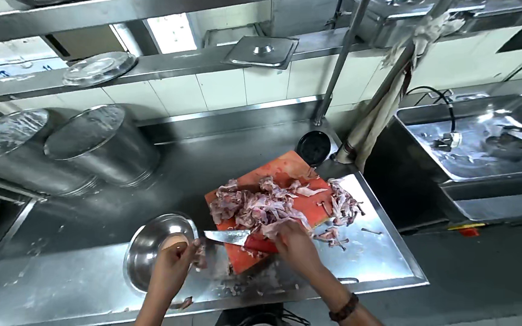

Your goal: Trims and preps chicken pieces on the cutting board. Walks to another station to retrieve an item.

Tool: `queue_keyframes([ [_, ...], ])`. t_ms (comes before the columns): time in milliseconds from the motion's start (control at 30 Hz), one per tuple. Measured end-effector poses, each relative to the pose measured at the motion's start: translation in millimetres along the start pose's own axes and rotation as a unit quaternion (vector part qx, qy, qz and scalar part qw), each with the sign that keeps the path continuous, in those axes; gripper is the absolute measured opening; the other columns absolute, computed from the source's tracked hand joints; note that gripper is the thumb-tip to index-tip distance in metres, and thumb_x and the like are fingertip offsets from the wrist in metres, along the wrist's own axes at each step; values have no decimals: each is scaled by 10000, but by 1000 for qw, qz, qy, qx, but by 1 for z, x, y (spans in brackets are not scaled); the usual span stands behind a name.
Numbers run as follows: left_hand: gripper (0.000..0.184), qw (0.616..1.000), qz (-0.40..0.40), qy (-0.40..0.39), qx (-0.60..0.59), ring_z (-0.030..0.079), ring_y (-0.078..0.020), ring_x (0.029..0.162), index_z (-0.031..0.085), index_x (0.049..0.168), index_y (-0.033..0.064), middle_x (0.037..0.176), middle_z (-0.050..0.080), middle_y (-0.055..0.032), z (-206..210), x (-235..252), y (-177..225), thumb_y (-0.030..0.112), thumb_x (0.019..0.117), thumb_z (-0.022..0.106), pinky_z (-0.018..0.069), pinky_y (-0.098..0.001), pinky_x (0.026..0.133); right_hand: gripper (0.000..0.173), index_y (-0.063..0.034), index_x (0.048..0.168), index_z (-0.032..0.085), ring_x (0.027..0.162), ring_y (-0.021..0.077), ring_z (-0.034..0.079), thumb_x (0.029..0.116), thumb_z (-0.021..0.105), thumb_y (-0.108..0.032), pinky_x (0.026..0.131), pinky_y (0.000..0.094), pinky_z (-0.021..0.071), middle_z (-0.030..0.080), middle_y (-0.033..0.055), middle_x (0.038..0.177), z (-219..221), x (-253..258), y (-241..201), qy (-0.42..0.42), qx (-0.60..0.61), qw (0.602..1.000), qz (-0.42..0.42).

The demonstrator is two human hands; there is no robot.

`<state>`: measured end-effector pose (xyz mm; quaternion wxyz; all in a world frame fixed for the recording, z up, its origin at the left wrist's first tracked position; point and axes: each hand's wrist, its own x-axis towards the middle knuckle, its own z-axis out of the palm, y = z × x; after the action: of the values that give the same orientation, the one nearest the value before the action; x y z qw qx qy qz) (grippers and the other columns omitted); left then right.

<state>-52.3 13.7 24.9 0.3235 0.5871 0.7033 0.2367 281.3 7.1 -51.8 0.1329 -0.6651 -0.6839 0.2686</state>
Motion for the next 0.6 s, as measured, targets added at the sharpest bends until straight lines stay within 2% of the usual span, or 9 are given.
queue_keyframes([
  [67,437,999,-10,-23,-29,493,-113,536,590,662,106,575,504,22,7,0,-3,386,995,625,437,-338,556,351,-140,1280,691,1352,359,533,1003,557,-308,1085,563,466,623,139,1386,28,-8,-21,-57,-47,996,-57],
  [133,443,997,-18,-53,-47,484,-117,540,611,678,103,585,505,20,16,2,-5,412,996,614,430,-349,560,358,-195,1322,665,1327,408,534,972,591,-208,1028,642,456,612,143,1397,55,-5,-35,-53,-100,990,-89],
  [200,437,994,-27,-95,-39,533,-133,568,670,735,111,620,564,11,27,4,-9,461,989,610,471,-379,589,418,-226,1359,635,1291,429,550,961,578,-113,1001,670,451,612,157,1384,69,7,-43,-49,-141,985,-89],
  [267,445,991,-25,-132,-31,553,-147,571,678,757,116,631,579,3,38,9,-14,491,984,602,489,-398,589,486,-231,1410,598,1299,453,537,953,583,-66,1016,677,443,596,198,1381,65,20,-56,-91,-155,981,-69],
  [333,447,986,-21,-160,-44,584,-147,572,662,754,113,648,604,-3,46,14,-13,488,989,600,517,-385,584,510,-193,1453,558,1279,489,542,954,609,-98,1000,683,460,595,253,1355,56,25,-66,-122,-142,981,-50],
  [433,411,977,-27,-185,-107,613,-142,564,655,768,94,664,632,-17,50,17,1,432,1000,623,548,-353,568,509,-159,1477,513,1235,462,596,977,594,-210,933,632,535,615,241,1331,27,11,-75,-127,-120,984,20],
  [500,378,960,-29,-205,-186,612,-143,550,625,763,80,659,618,-28,51,18,7,370,1006,631,554,-325,549,498,-141,1468,523,1203,420,626,985,584,-244,943,591,547,629,216,1314,8,-11,-73,-105,-91,988,66],
  [600,320,934,-30,-212,-284,589,-140,540,599,765,69,652,591,-30,50,19,8,274,1011,617,544,-302,542,481,-137,1474,519,1068,356,701,1016,548,-279,898,540,580,669,181,1256,-7,-50,-64,-39,-53,990,121],
])
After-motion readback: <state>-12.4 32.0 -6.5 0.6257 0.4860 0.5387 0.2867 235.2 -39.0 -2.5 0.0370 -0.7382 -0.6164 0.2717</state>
